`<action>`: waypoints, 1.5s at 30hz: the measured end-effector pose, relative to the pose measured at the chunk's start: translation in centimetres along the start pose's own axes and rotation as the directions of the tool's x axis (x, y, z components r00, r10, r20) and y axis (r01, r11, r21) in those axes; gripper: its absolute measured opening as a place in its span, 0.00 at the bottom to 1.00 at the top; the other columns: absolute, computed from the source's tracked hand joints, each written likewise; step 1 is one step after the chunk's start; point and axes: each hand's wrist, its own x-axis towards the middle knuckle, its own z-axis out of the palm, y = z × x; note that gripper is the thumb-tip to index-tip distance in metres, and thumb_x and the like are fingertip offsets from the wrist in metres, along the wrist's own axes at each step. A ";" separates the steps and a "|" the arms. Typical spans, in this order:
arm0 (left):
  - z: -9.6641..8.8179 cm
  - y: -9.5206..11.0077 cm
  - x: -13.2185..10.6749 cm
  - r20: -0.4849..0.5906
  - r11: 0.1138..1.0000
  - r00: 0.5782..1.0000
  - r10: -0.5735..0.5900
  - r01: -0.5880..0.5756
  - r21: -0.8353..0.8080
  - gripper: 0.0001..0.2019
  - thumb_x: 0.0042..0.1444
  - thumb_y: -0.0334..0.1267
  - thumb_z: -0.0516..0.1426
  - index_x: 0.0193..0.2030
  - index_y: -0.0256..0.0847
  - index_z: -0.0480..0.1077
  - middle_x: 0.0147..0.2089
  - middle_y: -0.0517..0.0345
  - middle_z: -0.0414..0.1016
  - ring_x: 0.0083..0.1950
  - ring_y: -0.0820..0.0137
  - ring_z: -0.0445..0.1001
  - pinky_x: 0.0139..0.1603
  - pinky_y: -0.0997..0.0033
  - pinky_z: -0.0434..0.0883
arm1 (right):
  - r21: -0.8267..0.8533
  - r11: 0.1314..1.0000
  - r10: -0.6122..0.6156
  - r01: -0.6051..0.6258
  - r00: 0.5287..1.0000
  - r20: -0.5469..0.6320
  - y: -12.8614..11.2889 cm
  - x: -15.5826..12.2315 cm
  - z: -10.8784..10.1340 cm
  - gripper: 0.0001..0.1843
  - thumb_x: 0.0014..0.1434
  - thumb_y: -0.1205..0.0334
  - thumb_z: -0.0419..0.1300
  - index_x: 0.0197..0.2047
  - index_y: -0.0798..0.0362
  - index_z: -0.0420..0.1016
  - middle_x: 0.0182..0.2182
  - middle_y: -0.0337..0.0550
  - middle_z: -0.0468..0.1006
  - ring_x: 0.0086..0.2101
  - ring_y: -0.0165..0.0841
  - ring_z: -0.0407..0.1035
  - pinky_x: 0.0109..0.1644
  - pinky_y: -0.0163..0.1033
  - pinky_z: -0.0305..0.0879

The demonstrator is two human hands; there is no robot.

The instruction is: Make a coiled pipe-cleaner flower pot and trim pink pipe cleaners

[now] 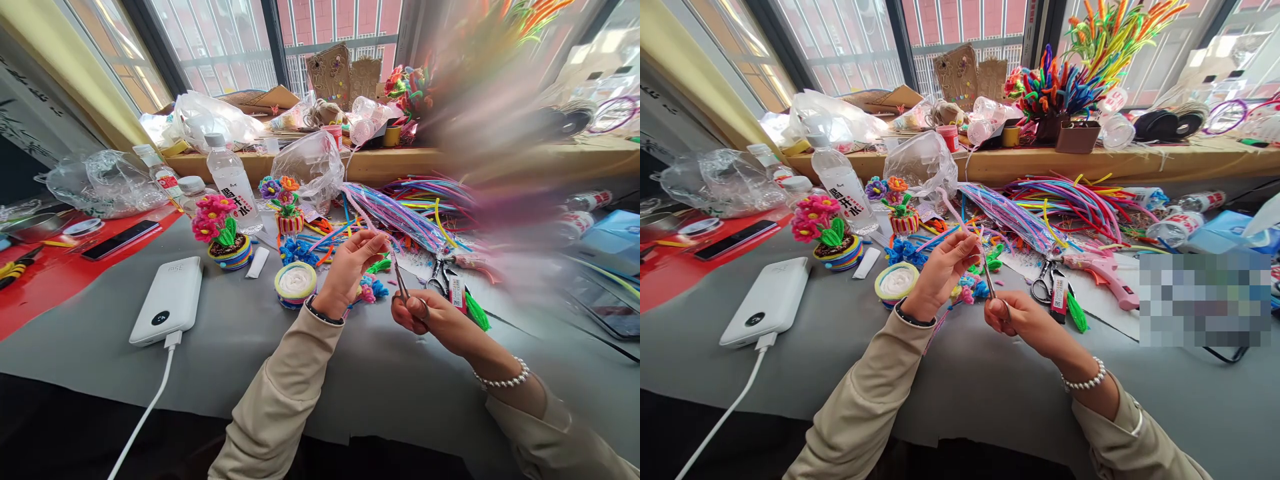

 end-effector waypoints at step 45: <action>0.1 -0.4 -0.4 0.178 0.953 0.971 -0.158 0.103 0.286 0.11 0.40 0.41 0.62 0.25 0.35 0.69 0.21 0.62 0.69 0.24 0.78 0.68 0.31 0.74 0.64 | -0.129 0.991 -0.059 0.023 0.957 -0.285 -1.1 -0.6 -1.4 0.13 0.47 0.53 0.61 0.24 0.53 0.67 0.28 0.39 0.63 0.31 0.28 0.57 0.35 0.33 0.58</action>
